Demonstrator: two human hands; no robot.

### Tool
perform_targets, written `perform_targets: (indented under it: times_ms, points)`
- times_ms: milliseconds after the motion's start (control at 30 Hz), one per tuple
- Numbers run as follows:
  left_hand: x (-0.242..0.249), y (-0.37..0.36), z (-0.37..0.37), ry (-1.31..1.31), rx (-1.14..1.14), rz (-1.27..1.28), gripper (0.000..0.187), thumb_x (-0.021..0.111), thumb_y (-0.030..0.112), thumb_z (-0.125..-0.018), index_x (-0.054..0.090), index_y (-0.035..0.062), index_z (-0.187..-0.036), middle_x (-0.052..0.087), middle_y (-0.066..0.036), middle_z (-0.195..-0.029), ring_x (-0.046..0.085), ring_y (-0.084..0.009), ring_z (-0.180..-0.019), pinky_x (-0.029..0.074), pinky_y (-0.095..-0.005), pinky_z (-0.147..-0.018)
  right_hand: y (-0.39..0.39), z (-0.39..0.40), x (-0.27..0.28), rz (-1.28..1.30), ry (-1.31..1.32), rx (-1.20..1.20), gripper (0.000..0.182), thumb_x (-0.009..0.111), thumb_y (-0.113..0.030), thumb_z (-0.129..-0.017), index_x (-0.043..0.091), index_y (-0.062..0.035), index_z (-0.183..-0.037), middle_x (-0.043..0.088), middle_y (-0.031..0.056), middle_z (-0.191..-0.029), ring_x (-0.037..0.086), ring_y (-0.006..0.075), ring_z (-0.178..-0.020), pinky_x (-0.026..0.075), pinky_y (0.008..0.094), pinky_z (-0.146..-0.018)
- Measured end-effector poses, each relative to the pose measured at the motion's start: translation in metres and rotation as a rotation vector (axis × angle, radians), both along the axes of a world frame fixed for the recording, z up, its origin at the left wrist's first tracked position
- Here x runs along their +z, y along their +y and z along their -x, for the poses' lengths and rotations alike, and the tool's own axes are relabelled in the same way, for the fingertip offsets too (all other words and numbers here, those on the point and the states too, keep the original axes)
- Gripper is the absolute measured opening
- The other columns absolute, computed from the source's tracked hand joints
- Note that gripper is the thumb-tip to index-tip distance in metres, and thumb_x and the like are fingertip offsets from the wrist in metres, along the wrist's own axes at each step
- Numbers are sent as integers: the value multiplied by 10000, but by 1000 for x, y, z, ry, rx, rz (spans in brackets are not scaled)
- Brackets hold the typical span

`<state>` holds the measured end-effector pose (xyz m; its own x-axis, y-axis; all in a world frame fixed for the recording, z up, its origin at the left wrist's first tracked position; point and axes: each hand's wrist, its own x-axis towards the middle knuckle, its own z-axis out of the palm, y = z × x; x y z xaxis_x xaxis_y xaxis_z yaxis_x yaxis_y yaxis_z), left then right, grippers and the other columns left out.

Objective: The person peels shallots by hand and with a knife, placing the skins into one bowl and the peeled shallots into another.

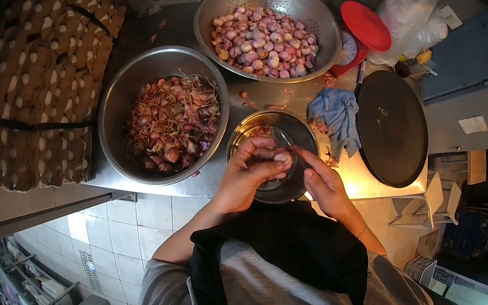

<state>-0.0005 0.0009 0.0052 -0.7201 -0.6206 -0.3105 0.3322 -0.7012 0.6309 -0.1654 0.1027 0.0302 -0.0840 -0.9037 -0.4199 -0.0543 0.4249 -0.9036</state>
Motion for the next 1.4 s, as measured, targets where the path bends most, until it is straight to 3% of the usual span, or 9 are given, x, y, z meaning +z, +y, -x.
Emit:
perform_targets:
  times_ms: [100,233,567,667,733,867,1167,1300,1400]
  points:
    - [-1,-1,-1,45,2,-79,357,532,-29,-787,422,59,-1115,528,-116,-1052,576,-212,-927,505,-320,-769,-3,3,-3,100,76,-25,403,416,-161,-907,359,-14,-1279,527,96,-1062,502,140,-920,380,236,-795]
    - [8,-2,-1,81,27,-158,347,525,-24,-794,413,51,-1114,529,-112,-1027,576,-228,-925,508,-339,-767,-4,5,-10,285,206,22,418,415,-175,-912,342,-22,-1294,505,3,-791,416,44,-632,361,181,-577]
    - [-4,2,3,-153,134,210,442,663,-42,-691,420,45,-1050,545,-69,-938,558,-149,-884,476,-268,-772,0,-5,2,190,-179,33,452,398,-239,-918,305,-61,-1322,323,-65,-579,278,26,-481,244,165,-452]
    - [-2,2,3,-180,134,270,466,682,-40,-671,422,52,-1047,550,-57,-923,545,-139,-911,460,-249,-781,1,-2,5,146,-135,122,445,408,-223,-913,319,-46,-1311,508,-1,-674,454,62,-549,360,181,-514]
    - [-4,2,3,-197,137,324,488,692,-41,-657,415,44,-1050,548,-61,-935,539,-137,-907,461,-250,-774,0,-2,4,207,66,169,436,421,-203,-905,334,-37,-1298,573,75,-875,555,143,-718,420,220,-624]
    - [-6,1,1,-267,147,470,532,712,-41,-630,400,29,-1055,544,-70,-945,532,-134,-888,461,-252,-760,-7,-7,4,458,357,223,424,449,-157,-887,354,-23,-1278,479,157,-1221,511,261,-1076,399,280,-856]
    - [-1,1,2,-325,158,567,567,747,-29,-595,394,29,-1036,558,-72,-908,543,-124,-841,441,-249,-737,-8,-6,3,406,269,148,368,443,-118,-886,414,-13,-1237,486,148,-1218,496,218,-1093,365,271,-894]
    - [-1,2,1,-283,135,493,578,750,-24,-593,389,34,-1041,557,-59,-873,545,-121,-828,438,-255,-751,-5,1,-2,284,115,37,374,431,-134,-895,399,-6,-1245,474,134,-1235,489,196,-1091,353,262,-902]
    - [-1,3,1,-265,126,429,573,732,-43,-594,384,37,-1043,547,-65,-895,545,-124,-832,433,-261,-766,-2,-1,10,221,122,133,389,445,-142,-888,392,-15,-1252,473,138,-1234,492,210,-1094,360,267,-897]
